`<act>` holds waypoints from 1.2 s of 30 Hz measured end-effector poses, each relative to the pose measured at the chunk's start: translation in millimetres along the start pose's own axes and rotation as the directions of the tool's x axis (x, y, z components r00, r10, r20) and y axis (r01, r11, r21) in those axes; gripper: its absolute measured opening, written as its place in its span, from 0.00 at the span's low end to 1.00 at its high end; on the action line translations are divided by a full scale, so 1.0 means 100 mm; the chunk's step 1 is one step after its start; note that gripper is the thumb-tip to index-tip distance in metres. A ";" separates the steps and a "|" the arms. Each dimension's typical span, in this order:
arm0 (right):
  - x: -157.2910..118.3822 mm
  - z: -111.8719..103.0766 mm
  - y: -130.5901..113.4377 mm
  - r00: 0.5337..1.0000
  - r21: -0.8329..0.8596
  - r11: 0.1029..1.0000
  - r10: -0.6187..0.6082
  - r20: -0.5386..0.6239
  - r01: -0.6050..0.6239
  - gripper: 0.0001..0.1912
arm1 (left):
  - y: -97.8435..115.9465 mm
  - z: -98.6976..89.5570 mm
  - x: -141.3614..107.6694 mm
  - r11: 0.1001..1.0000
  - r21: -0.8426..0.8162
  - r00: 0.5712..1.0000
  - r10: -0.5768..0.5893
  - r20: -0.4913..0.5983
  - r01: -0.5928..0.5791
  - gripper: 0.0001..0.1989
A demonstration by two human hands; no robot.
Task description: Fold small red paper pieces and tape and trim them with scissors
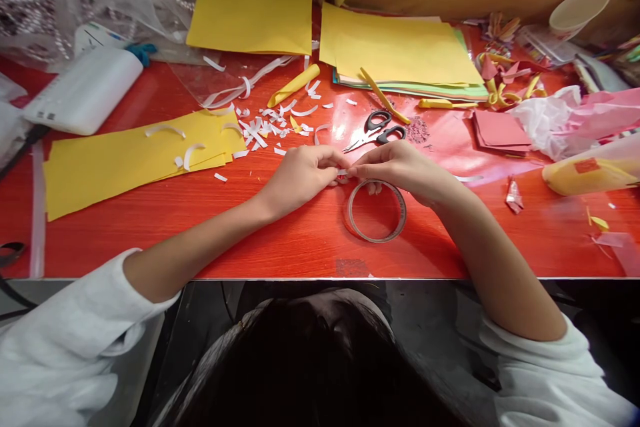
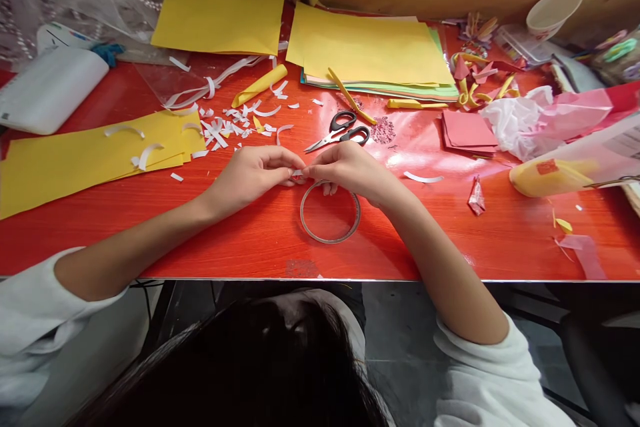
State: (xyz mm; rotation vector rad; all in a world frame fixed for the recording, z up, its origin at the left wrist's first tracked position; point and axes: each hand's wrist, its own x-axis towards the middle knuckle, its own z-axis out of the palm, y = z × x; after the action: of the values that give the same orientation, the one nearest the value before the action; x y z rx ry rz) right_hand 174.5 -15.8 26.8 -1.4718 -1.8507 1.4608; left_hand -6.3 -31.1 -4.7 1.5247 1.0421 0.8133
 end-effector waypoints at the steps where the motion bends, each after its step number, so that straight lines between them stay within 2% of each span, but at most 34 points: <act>1: 0.00 0.00 0.00 1.000 -0.005 1.000 0.005 -0.003 -0.005 0.06 | 0.00 0.00 0.00 1.000 0.019 1.000 0.004 -0.004 -0.004 0.10; 6: 0.01 0.02 0.03 1.000 -0.048 0.999 -0.008 -0.024 0.007 0.07 | -0.01 -0.01 0.01 0.998 0.056 1.000 0.017 -0.004 -0.017 0.10; 10: 0.02 0.03 0.05 0.998 -0.068 0.996 -0.056 -0.016 0.055 0.09 | -0.01 -0.01 0.02 1.000 -0.007 1.000 0.002 0.002 -0.002 0.07; 13: 0.03 0.04 0.04 0.999 -0.081 0.996 -0.045 -0.029 0.042 0.09 | 0.00 0.00 0.03 0.999 -0.040 1.000 -0.008 -0.004 0.008 0.08; 17: 0.03 0.05 0.03 0.999 -0.093 0.995 -0.031 -0.036 0.028 0.09 | -0.01 0.01 0.03 0.999 -0.034 1.000 -0.001 -0.018 0.000 0.08; 23: 0.02 0.05 0.03 0.996 -0.140 0.987 -0.088 -0.023 0.084 0.12 | -0.02 0.01 0.03 0.999 -0.024 0.999 0.033 0.012 -0.033 0.08; 28: 0.02 0.06 0.05 0.993 -0.187 0.977 -0.112 -0.030 0.104 0.13 | 0.00 0.02 0.02 0.999 -0.004 0.999 0.032 -0.011 -0.032 0.06; 36: -0.03 0.05 0.00 0.993 -0.147 0.983 -0.111 0.030 0.114 0.12 | -0.03 0.05 0.04 0.999 -0.028 0.999 0.035 -0.033 -0.036 0.06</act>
State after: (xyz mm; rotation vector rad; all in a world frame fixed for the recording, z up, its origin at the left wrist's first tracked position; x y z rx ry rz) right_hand 172.1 -20.8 25.7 -1.3964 -2.0587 1.3164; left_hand -1.0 -29.4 -8.7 1.5138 1.0254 0.8765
